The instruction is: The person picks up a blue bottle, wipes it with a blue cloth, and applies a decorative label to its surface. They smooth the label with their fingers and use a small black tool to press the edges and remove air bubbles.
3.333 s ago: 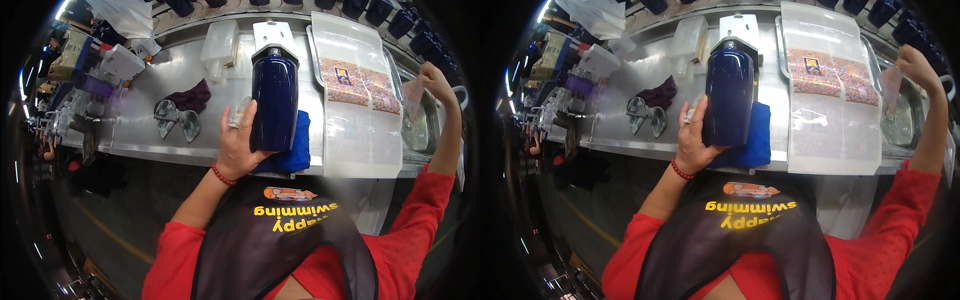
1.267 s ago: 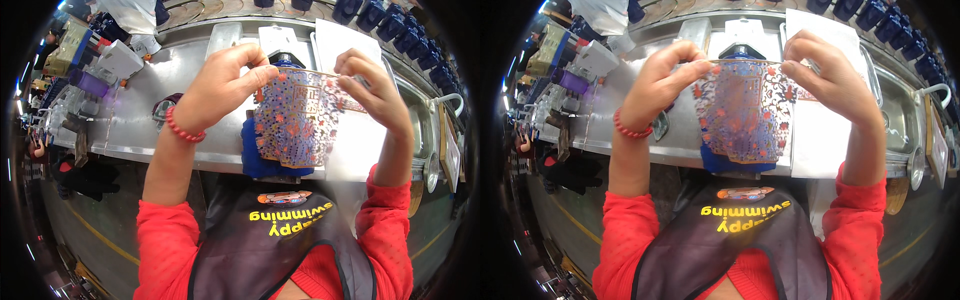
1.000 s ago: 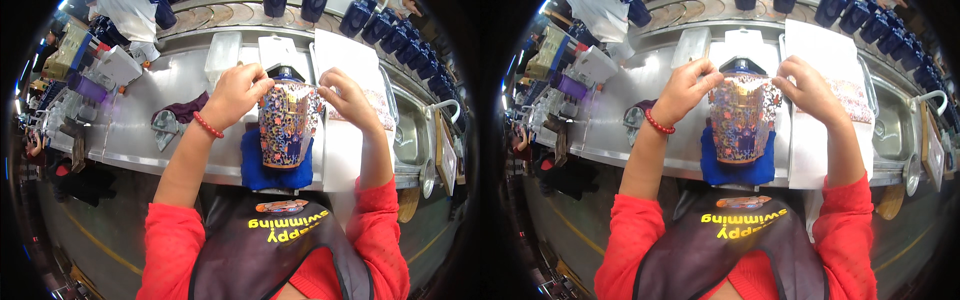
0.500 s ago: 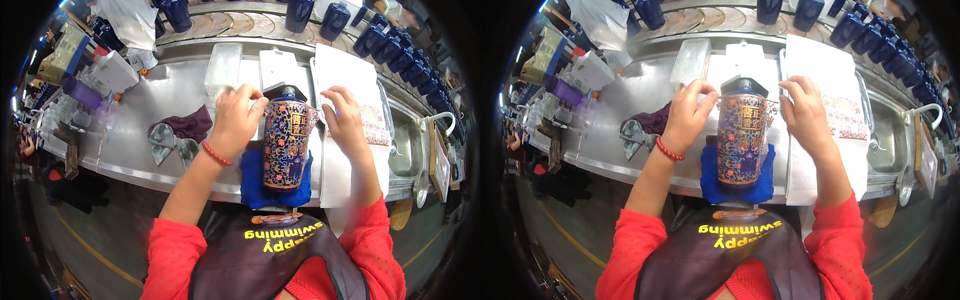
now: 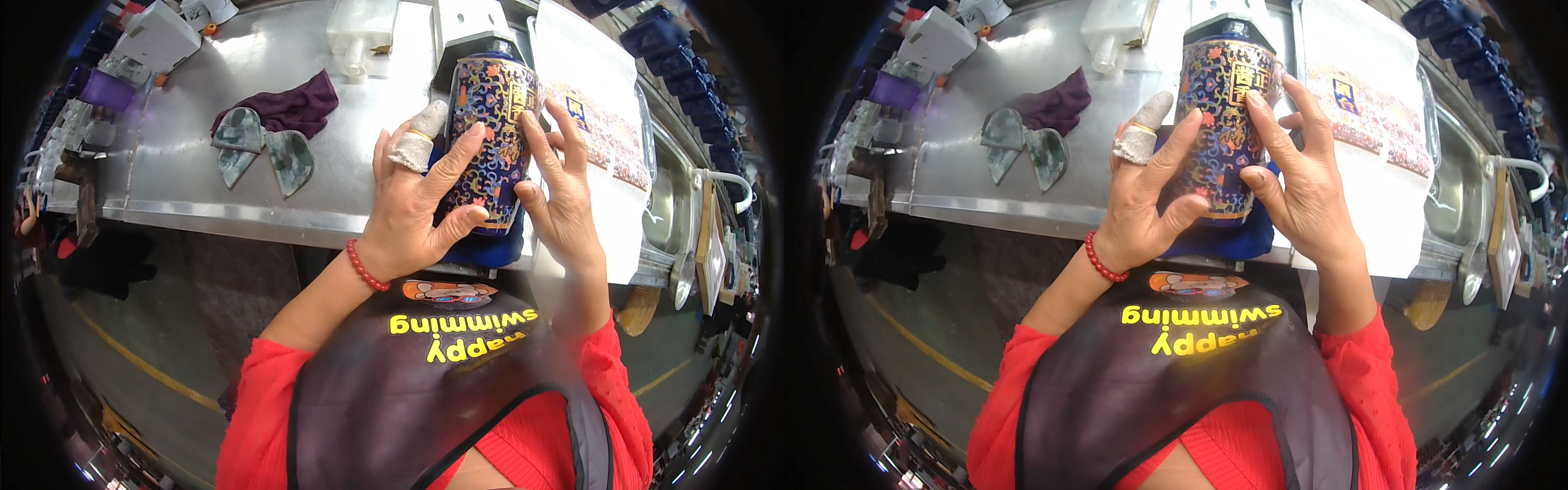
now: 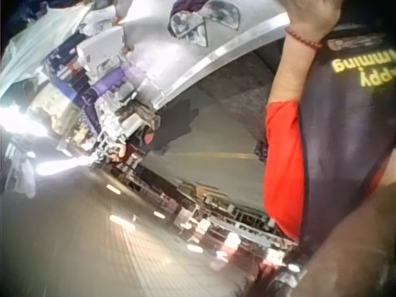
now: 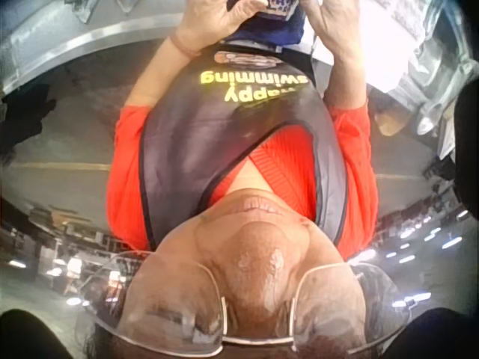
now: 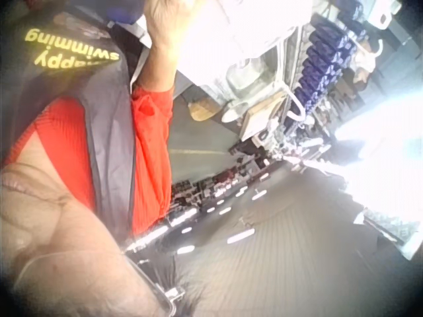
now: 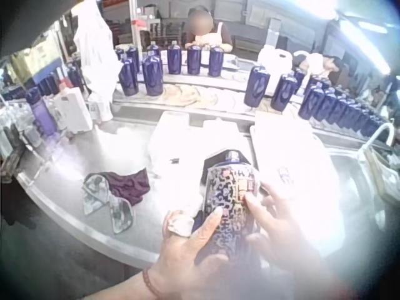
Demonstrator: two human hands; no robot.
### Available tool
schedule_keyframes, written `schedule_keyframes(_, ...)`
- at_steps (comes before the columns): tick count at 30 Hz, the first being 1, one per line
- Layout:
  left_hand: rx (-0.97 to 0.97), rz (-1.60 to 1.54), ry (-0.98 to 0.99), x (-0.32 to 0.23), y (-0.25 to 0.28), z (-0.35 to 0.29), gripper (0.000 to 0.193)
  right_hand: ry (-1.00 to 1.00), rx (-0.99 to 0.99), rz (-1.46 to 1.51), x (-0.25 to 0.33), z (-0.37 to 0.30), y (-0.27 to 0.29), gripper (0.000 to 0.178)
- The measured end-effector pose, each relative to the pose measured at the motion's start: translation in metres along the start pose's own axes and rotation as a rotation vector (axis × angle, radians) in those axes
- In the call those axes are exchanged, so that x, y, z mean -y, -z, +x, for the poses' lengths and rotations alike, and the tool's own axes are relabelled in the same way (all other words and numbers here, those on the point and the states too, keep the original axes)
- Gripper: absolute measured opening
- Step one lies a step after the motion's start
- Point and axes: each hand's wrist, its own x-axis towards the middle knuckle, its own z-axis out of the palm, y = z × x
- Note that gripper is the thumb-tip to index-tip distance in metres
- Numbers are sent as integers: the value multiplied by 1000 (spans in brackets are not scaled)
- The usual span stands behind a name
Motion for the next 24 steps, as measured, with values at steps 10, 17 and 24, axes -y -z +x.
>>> schedule_keyframes(10, 21, -38, -63, 10, 2, -1, 78, 38, -54, 63, 2, -8, -7, 64)
schedule_keyframes(17, 1, 107, -64, 4, 6, -18, 112, -1, -37, 29, -2, -14, -3, 70)
schedule_keyframes(24, -72, 437, -79, -7, 17, -17, 112, -50, 13, 100, -5, -13, 3, 72)
